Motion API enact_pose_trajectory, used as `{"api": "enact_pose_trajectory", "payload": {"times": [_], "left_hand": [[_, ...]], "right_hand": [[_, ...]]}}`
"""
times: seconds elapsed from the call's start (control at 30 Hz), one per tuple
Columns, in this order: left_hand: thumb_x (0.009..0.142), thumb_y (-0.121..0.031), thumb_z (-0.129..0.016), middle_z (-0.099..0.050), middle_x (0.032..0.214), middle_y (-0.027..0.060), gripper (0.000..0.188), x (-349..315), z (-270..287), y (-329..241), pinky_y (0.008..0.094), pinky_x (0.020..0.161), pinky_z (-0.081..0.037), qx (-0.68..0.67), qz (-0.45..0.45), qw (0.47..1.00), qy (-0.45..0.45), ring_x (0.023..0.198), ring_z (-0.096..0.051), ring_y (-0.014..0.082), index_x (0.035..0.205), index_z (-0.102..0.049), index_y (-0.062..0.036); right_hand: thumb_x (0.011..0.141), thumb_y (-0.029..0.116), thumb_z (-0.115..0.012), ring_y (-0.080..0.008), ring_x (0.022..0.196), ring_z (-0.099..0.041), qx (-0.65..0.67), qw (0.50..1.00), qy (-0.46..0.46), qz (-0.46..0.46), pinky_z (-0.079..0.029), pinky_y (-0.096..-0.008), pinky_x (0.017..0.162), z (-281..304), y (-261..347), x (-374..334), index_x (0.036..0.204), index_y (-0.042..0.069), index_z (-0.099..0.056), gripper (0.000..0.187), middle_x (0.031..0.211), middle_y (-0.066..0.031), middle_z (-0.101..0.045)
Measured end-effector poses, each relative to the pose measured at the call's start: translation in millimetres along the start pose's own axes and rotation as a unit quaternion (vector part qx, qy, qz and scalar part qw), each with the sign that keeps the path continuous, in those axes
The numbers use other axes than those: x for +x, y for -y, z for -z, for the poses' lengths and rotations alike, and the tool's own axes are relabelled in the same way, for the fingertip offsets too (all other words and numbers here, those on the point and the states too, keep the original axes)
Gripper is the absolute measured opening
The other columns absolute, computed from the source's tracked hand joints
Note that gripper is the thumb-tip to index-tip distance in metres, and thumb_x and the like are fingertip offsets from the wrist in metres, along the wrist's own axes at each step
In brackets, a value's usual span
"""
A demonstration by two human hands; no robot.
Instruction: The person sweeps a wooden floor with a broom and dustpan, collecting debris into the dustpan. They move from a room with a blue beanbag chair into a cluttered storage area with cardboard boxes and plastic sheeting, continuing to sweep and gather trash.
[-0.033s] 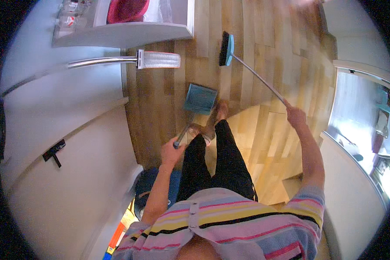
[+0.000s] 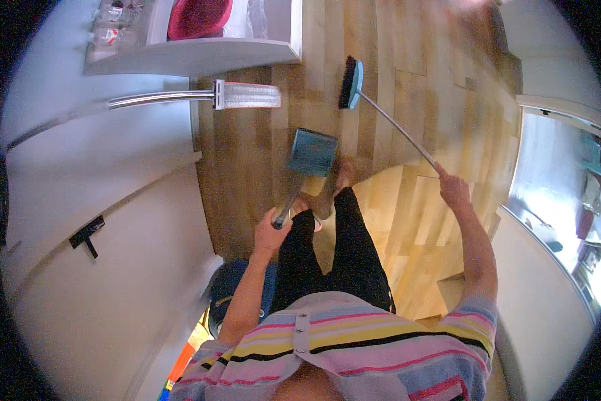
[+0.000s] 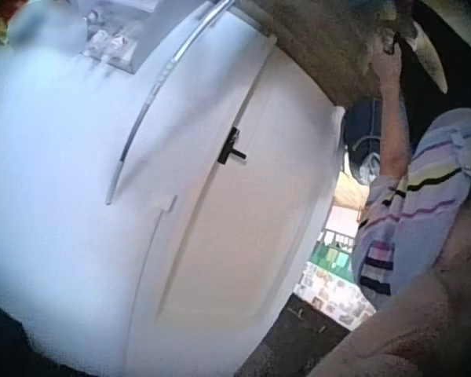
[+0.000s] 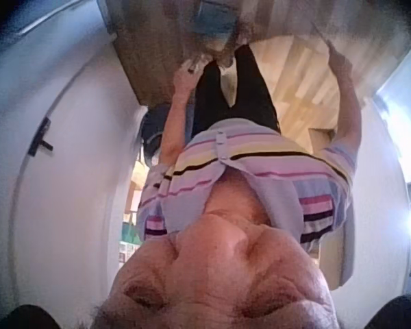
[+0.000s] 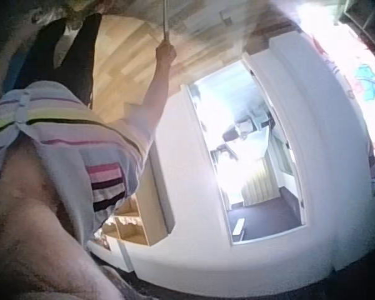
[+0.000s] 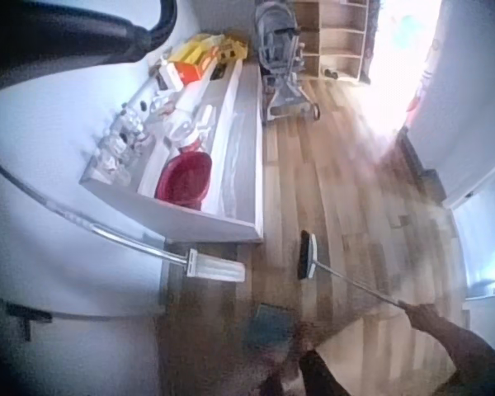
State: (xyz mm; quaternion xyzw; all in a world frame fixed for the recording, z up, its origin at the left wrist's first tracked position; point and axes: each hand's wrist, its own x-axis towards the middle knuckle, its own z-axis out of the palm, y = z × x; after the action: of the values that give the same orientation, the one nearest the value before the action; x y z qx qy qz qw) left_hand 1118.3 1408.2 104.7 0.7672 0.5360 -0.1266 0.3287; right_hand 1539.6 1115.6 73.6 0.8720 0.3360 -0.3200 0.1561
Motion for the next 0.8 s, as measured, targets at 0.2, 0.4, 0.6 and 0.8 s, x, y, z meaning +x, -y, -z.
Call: {"api": "enact_pose_trajectory", "payload": {"times": [0.2, 0.4, 0.6, 0.8], "left_hand": [[0.073, -0.043, -0.07, -0.062, 0.105, 0.0165, 0.075, 17.4, 18.0, -31.1, 0.0354, 0.084, -0.046, -0.093, 0.083, 0.972, 0.201, 0.096, -0.059, 0.0262, 0.129, -0.041, -0.0005], [0.074, -0.039, -0.071, -0.061, 0.087, 0.012, 0.064, 141.5, 78.9, 62.9, 0.0334, 0.07, -0.046, -0.197, 0.111, 0.968, 0.111, 0.077, -0.057, 0.0202, 0.115, -0.046, 0.0029], [0.067, -0.043, -0.076, -0.035, 0.134, 0.0186, 0.099, 319.2, 267.4, 115.5, 0.0404, 0.084, -0.047, -0.412, 0.216, 0.857, -0.222, 0.113, -0.045, 0.0317, 0.138, -0.022, -0.0007], [0.071, -0.036, -0.076, -0.044, 0.129, 0.0115, 0.086, 416.7, 387.7, 112.0, 0.053, 0.093, -0.034, -0.597, 0.029, 0.758, -0.261, 0.119, -0.041, 0.0265, 0.135, -0.026, -0.008]], "right_hand": [[0.09, 0.023, -0.046, -0.0384, 0.069, -0.06, 0.115, 0.993, 0.015, -0.007, -0.047, -0.0486, 0.063, -20.5, 32.2, -38.6, 0.133, 0.036, -0.037, 0.046, 0.074, -0.0223, -0.06], [0.089, 0.021, -0.048, -0.0361, 0.063, -0.06, 0.105, 0.994, 0.035, 0.016, -0.047, -0.0468, 0.059, -24.2, 72.8, -43.5, 0.136, 0.034, -0.033, 0.051, 0.069, -0.0188, -0.06], [0.089, 0.021, -0.049, -0.0336, 0.059, -0.06, 0.016, 0.999, 0.024, 0.017, -0.048, -0.0461, 0.056, -21.7, 103.4, -69.3, 0.137, 0.033, -0.029, 0.053, 0.066, -0.0168, -0.06], [0.089, 0.021, -0.049, -0.033, 0.062, -0.062, -0.011, 0.999, 0.034, -0.007, -0.049, -0.045, 0.057, 11.0, 155.1, -73.6, 0.138, 0.033, -0.027, 0.055, 0.068, -0.0162, -0.062]]}}
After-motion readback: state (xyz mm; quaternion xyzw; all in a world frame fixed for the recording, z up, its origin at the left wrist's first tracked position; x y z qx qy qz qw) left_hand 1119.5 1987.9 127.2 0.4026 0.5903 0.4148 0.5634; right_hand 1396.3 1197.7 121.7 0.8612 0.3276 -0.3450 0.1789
